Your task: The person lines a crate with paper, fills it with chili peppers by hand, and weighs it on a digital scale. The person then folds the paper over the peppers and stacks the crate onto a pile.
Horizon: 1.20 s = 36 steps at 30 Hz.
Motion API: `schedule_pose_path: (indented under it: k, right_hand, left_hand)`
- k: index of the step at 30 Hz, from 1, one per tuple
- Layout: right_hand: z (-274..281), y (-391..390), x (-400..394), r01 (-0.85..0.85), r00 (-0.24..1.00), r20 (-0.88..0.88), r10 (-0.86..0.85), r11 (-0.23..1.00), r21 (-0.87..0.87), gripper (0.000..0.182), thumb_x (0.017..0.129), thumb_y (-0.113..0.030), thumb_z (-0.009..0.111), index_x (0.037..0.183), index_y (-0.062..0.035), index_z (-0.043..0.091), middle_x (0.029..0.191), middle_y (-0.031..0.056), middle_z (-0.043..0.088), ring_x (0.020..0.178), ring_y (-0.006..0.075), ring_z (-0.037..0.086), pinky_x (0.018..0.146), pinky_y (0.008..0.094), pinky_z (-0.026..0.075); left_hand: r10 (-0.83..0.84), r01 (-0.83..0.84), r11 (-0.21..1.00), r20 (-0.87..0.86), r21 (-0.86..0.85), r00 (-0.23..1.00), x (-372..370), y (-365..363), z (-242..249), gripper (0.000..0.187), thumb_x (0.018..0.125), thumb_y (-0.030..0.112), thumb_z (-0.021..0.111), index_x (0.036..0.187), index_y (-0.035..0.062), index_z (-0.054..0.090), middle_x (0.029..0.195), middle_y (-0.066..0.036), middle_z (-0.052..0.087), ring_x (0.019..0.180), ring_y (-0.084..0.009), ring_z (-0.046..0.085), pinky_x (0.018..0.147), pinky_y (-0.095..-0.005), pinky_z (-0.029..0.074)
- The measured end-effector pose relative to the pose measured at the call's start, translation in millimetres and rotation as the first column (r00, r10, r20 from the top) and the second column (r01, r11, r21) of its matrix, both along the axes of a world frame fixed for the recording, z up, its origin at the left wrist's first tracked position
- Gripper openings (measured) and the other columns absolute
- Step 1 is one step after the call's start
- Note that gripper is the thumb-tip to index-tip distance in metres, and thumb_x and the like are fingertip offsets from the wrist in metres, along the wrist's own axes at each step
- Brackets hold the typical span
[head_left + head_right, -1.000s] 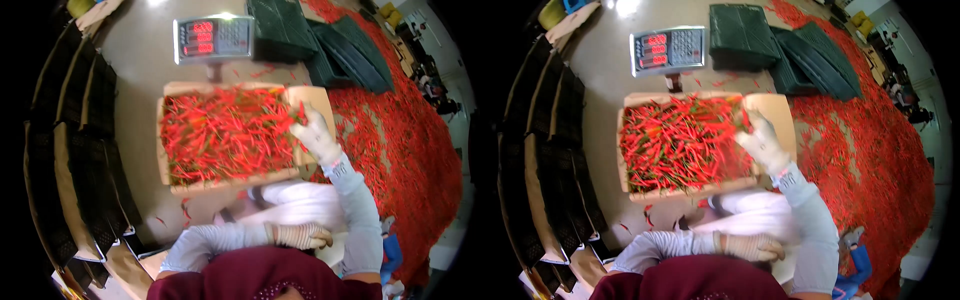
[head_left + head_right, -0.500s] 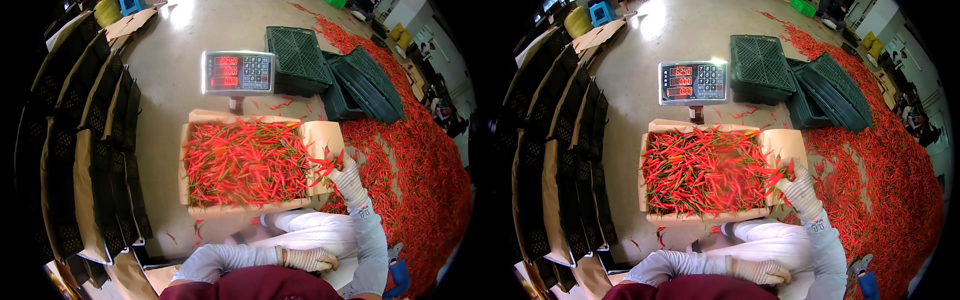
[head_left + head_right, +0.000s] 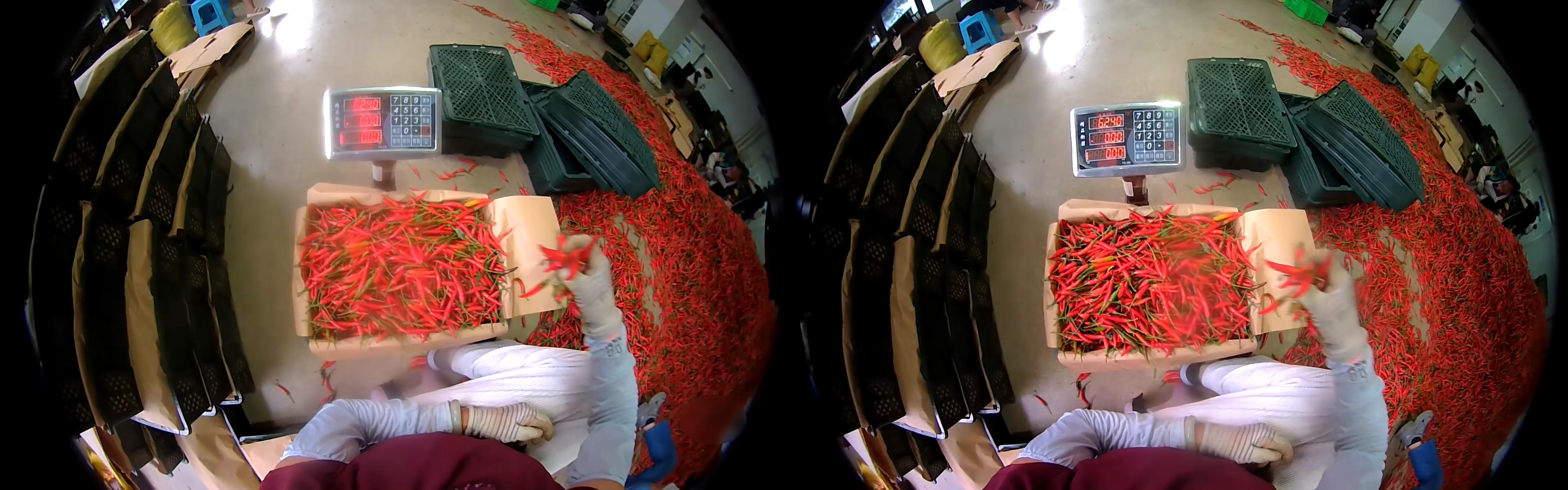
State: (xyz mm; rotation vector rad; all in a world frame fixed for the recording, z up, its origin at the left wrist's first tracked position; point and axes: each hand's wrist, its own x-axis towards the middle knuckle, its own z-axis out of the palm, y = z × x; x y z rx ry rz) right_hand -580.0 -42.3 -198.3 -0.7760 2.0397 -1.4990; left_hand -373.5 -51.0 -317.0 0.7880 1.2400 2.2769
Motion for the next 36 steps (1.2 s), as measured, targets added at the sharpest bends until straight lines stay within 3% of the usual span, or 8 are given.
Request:
schedule_pose_path:
  k: [6, 8, 14, 22, 23, 32, 34, 36]
  right_hand:
    - [-43.3, 181.3, -108.0, 0.465, 0.856, -0.231, -0.463, 0.884, -0.049, 0.036, 0.078, 0.001, 0.058, 0.113, -0.008, 0.054, 0.08, 0.0039, 0.061, 0.061, 0.0109, 0.056, 0.053, 0.0251, 0.046]
    - [-19.4, 224.8, -109.9, 0.606, 0.779, -0.323, -0.537, 0.778, 0.166, 0.041, 0.077, 0.002, 0.061, 0.117, -0.0066, 0.056, 0.083, 0.0033, 0.061, 0.064, 0.0115, 0.056, 0.056, 0.0264, 0.046]
    - [-83.4, 387.7, -176.8, 0.788, 0.587, -0.355, -0.728, 0.614, 0.043, 0.041, 0.079, -0.001, 0.061, 0.12, -0.0033, 0.056, 0.091, 0.0025, 0.061, 0.07, 0.0139, 0.053, 0.061, 0.0292, 0.045]
    - [-21.4, 146.1, -69.1, 0.402, 0.911, -0.13, -0.392, 0.913, 0.063, 0.043, 0.08, -0.008, 0.061, 0.122, -0.0052, 0.051, 0.081, 0.0048, 0.062, 0.054, 0.0085, 0.052, 0.05, 0.0216, 0.041]
    - [-14.3, 118.3, -55.6, 0.334, 0.938, 0.099, -0.332, 0.943, -0.002, 0.041, 0.08, -0.009, 0.062, 0.119, -0.006, 0.051, 0.079, 0.0043, 0.061, 0.057, 0.0098, 0.053, 0.052, 0.0226, 0.043]
    - [-13.1, 30.7, -33.3, 0.056, 0.896, 0.445, 0.017, 0.987, -0.15, 0.047, 0.074, -0.013, 0.064, 0.119, -0.0057, 0.051, 0.095, 0.0065, 0.06, 0.079, 0.0142, 0.062, 0.06, 0.0246, 0.049]
    - [-14.3, 33.9, -32.3, 0.043, 0.897, 0.441, 0.034, 0.986, -0.163, 0.044, 0.075, -0.008, 0.062, 0.117, -0.0062, 0.051, 0.092, 0.0075, 0.061, 0.076, 0.0146, 0.062, 0.062, 0.026, 0.05]
    - [-14.0, 39.7, -26.0, 0.061, 0.882, 0.471, 0.026, 0.984, -0.17, 0.043, 0.076, -0.003, 0.062, 0.116, -0.0066, 0.05, 0.088, 0.0084, 0.062, 0.07, 0.0141, 0.061, 0.061, 0.0262, 0.049]
  left_hand:
    - [0.107, -0.122, 0.99, -0.191, -0.072, 0.976, -4.2, 3.4, -9.0, 0.023, 0.097, 0.018, 0.045, 0.107, 0.002, 0.059, 0.093, -0.011, 0.059, 0.089, -0.0188, 0.057, 0.083, -0.0315, 0.047]
    - [0.189, -0.211, 0.977, -0.316, -0.036, 0.93, -5.1, 9.9, -15.3, 0.022, 0.096, 0.013, 0.045, 0.106, 0.0009, 0.06, 0.096, -0.012, 0.061, 0.093, -0.0219, 0.059, 0.086, -0.0318, 0.047]
    - [0.014, -0.022, 0.996, -0.088, -0.091, 0.996, -7.9, 8.5, -7.7, 0.019, 0.092, 0.008, 0.047, 0.105, 0.0003, 0.06, 0.091, -0.01, 0.064, 0.087, -0.0217, 0.063, 0.081, -0.0312, 0.05]
    - [0.061, -0.079, 0.992, -0.169, -0.103, 0.984, -17.0, 20.4, -7.5, 0.019, 0.093, 0.007, 0.048, 0.106, 0.0015, 0.061, 0.093, -0.009, 0.064, 0.091, -0.0213, 0.062, 0.084, -0.0317, 0.049]
    - [0.042, -0.059, 0.994, -0.181, -0.092, 0.983, -18.0, 20.6, -5.0, 0.019, 0.093, 0.007, 0.048, 0.106, 0.0015, 0.061, 0.093, -0.009, 0.064, 0.091, -0.0213, 0.062, 0.084, -0.0317, 0.049]
    - [0.172, -0.185, 0.981, -0.189, -0.052, 0.967, -14.2, 5.3, -1.2, 0.023, 0.091, 0.006, 0.053, 0.113, 0.0028, 0.06, 0.096, -0.01, 0.062, 0.09, -0.0227, 0.06, 0.084, -0.0335, 0.049]
    - [0.655, -0.779, 0.611, -0.464, -0.139, 0.596, -17.8, -29.2, 23.0, 0.033, 0.086, 0.003, 0.06, 0.119, 0.0041, 0.057, 0.095, -0.01, 0.061, 0.086, -0.021, 0.059, 0.078, -0.0315, 0.05]
    - [0.867, -0.873, 0.294, -0.276, -0.39, 0.415, -32.7, -52.3, 28.6, 0.06, 0.079, 0.001, 0.066, 0.135, 0.0052, 0.044, 0.101, -0.01, 0.062, 0.084, -0.0169, 0.057, 0.073, -0.028, 0.051]
